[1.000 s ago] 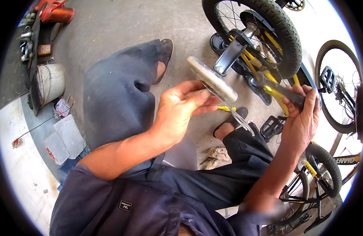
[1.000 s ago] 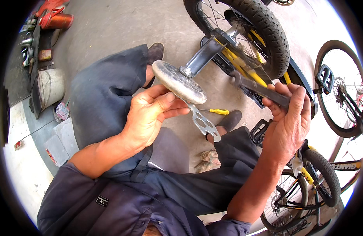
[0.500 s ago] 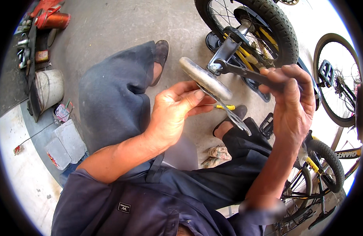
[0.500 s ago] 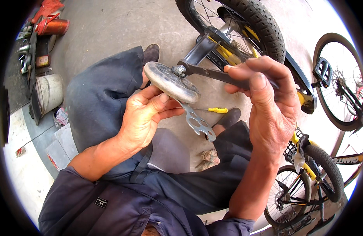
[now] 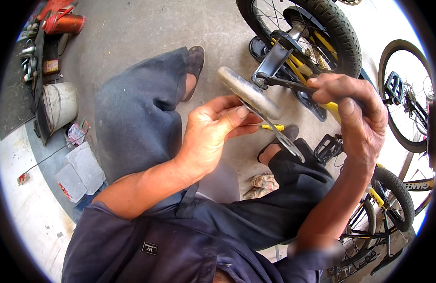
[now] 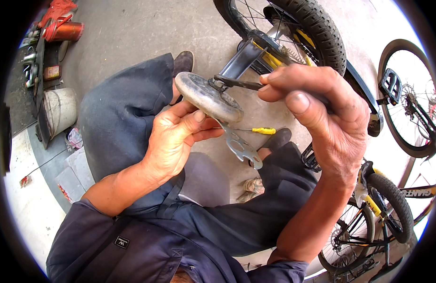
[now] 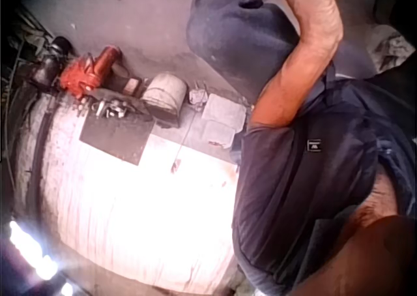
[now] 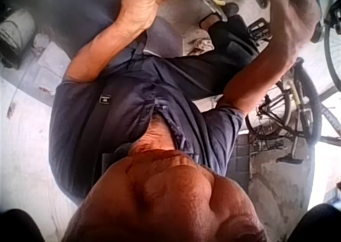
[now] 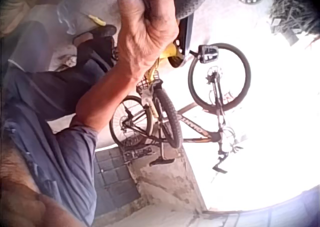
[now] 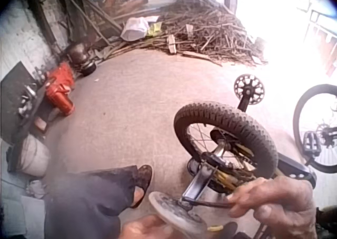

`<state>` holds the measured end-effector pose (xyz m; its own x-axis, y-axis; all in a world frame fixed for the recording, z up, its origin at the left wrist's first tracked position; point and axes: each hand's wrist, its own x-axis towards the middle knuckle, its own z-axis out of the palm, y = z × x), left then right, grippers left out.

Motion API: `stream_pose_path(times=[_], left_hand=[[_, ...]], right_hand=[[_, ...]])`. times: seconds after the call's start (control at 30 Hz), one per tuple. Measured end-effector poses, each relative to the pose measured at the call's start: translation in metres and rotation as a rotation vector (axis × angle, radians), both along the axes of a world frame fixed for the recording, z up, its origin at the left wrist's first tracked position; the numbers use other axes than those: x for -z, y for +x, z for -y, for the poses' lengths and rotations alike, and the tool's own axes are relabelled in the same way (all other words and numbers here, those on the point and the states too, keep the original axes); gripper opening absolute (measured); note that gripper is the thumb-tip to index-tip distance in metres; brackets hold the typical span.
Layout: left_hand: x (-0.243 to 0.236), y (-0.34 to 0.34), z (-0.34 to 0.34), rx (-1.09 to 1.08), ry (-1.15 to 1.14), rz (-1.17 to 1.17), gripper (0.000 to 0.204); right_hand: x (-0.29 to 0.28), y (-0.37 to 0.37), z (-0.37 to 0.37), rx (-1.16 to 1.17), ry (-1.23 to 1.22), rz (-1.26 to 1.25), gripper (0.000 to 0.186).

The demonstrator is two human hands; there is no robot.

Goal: The person is sitting on the floor repairing a yellow bicycle. They use a wrench to tighten a bolt on the rear wheel hub and a screwdriver to adjust a component on the wheel.

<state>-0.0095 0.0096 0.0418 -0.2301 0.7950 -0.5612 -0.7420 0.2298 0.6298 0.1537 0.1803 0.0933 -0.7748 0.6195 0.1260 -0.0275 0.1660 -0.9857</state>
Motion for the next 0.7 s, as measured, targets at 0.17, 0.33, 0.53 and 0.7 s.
stream_pose_path(times=[0.17, 0.33, 0.53, 0.7], left_hand=[[0.000, 0.001, 0.000, -0.015, -0.004, 0.005, 0.027], [0.000, 0.001, 0.000, -0.015, -0.020, 0.029, 0.027], [0.001, 0.000, 0.001, -0.017, -0.012, 0.020, 0.026], [-0.001, 0.001, 0.000, -0.012, -0.013, 0.021, 0.027]], right_hand=[[-0.013, -0.014, -0.001, -0.037, -0.052, 0.070, 0.024], [-0.028, -0.026, 0.008, -0.041, 0.051, 0.119, 0.031], [-0.011, -0.008, 0.004, -0.028, 0.009, 0.060, 0.033], [0.001, -0.001, -0.005, -0.064, 0.000, 0.011, 0.032]])
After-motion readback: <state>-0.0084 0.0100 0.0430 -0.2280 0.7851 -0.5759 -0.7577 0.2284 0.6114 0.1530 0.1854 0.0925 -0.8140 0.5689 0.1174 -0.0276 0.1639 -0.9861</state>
